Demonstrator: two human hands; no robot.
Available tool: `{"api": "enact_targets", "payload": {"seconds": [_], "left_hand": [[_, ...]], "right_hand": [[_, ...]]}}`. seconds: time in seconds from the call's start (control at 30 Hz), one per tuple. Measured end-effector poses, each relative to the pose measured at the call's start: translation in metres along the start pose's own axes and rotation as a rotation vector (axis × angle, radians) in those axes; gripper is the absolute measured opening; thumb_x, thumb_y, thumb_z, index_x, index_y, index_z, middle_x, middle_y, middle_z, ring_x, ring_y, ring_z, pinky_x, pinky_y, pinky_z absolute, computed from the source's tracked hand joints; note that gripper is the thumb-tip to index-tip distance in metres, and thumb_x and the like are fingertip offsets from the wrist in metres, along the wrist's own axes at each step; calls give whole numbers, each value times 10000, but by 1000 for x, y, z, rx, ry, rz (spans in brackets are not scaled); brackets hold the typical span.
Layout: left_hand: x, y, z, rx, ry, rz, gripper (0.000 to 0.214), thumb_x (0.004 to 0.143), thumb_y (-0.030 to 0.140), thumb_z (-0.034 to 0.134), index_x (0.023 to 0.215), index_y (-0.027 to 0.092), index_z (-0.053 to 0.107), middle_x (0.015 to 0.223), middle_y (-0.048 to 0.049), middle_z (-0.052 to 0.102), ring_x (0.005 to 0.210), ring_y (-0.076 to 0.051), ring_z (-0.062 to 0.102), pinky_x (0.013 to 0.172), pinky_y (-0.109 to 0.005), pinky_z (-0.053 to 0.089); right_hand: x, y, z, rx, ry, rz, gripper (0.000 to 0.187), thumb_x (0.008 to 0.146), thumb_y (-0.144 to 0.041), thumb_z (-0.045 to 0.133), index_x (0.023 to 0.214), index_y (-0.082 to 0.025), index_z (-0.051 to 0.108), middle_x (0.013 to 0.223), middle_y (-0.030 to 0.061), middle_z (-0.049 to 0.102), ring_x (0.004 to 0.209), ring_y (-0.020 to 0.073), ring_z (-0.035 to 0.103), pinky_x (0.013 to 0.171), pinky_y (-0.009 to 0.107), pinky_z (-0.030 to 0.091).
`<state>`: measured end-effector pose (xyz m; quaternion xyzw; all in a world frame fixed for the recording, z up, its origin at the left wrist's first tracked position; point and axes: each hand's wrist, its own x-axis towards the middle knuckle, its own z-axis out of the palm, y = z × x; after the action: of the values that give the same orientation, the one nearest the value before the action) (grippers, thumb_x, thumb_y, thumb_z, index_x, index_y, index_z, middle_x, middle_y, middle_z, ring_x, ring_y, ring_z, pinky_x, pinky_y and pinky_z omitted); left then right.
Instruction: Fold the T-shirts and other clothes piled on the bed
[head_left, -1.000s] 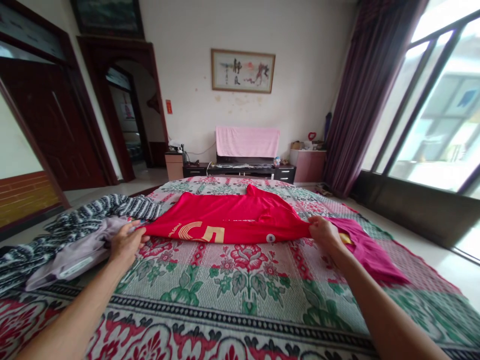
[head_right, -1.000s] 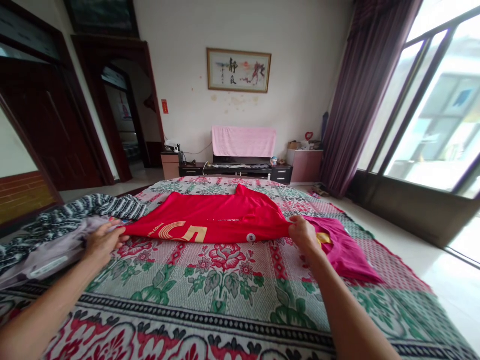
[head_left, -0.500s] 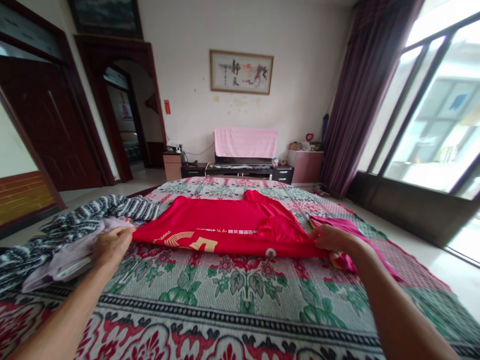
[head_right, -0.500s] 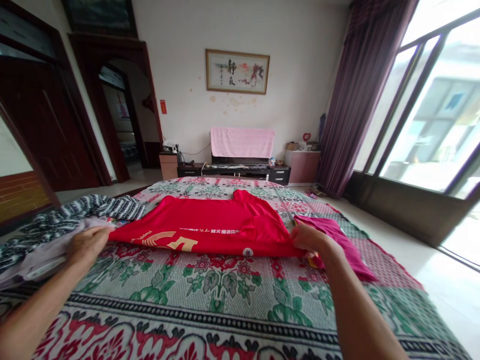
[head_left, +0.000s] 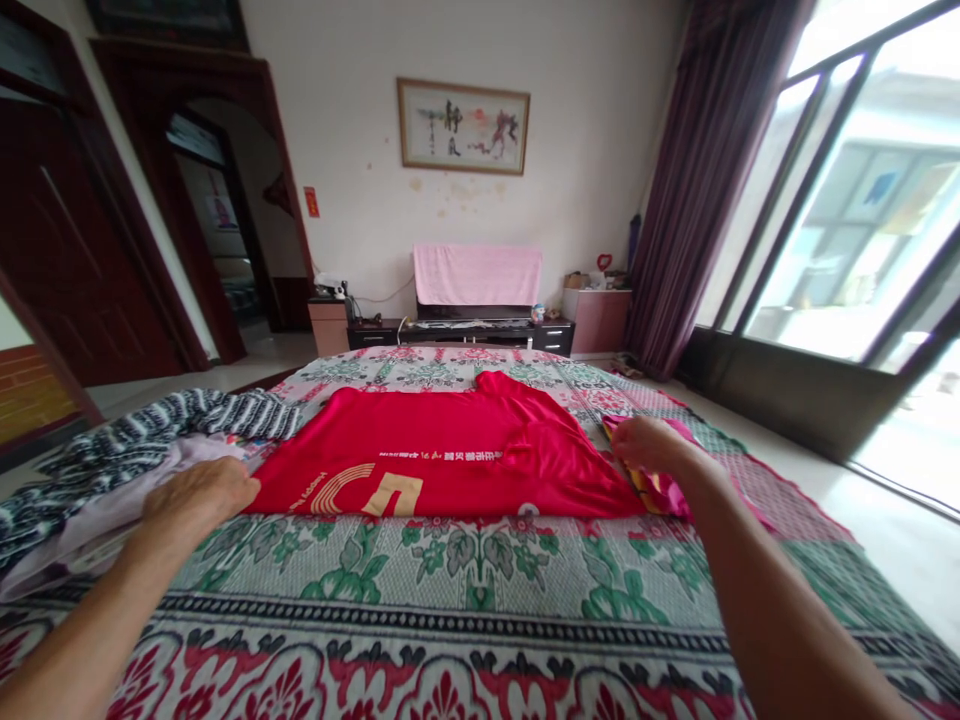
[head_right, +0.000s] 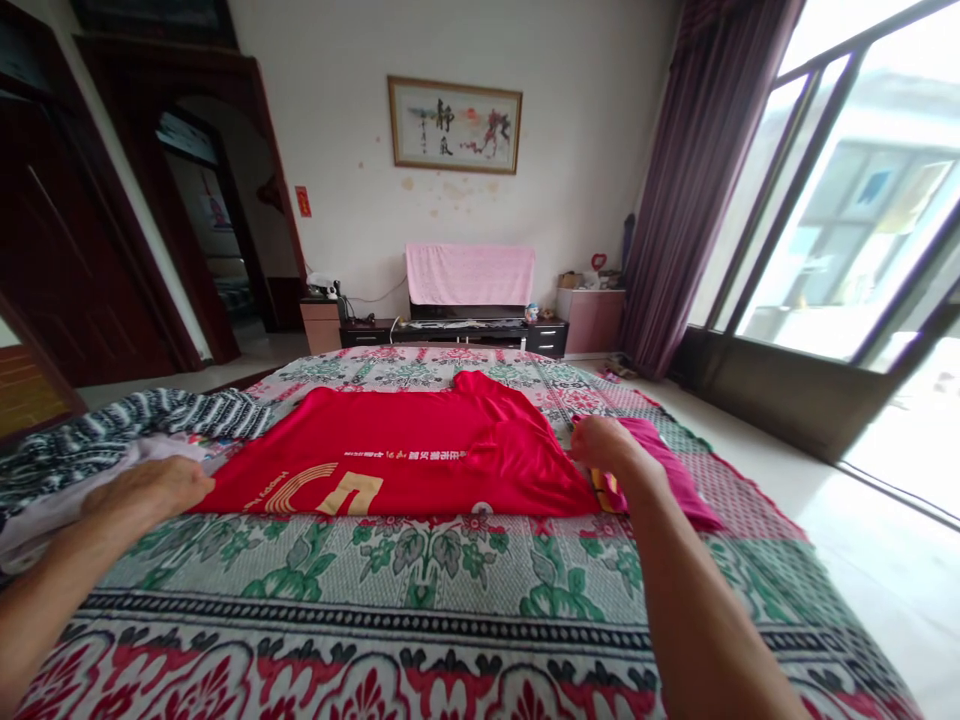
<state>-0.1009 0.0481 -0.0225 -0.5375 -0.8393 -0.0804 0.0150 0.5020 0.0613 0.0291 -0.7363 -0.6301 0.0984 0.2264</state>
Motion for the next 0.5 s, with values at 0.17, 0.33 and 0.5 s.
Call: {"api": "enact_targets", "payload": {"seconds": [0.17, 0.33, 0.5], "left_hand": [[-41, 53, -20, 100, 37, 215, 365, 843, 435, 381, 916, 243, 682, 905, -82, 702, 879, -264, 628, 735, -332, 419], [-55, 78, 6, 133, 40, 391, 333, 858, 374, 374, 892, 223, 668, 875, -91, 710, 892, -259, 643, 715, -308, 415], [-55, 76, 22, 105, 81, 374, 303, 879, 346, 351, 912, 217, 624, 871, -81, 701, 866, -231, 648, 681, -278, 418]], "right_hand": [[-16, -32, 27, -119, -111, -268, 207, 699, -114, 488, 707, -169, 687, 598, 8, 613, 561, 102, 536, 519, 210, 345], [-21, -54, 72, -154, -58, -386, 376, 754, -119, 465, 1072, -144, 663, 804, 68, 686, 726, 163, 606, 645, 248, 397], [0, -70, 92, -264, -67, -376, 429, 773, -144, 500, 1183, -161, 623, 975, 116, 699, 890, 220, 630, 724, 279, 441]]}}
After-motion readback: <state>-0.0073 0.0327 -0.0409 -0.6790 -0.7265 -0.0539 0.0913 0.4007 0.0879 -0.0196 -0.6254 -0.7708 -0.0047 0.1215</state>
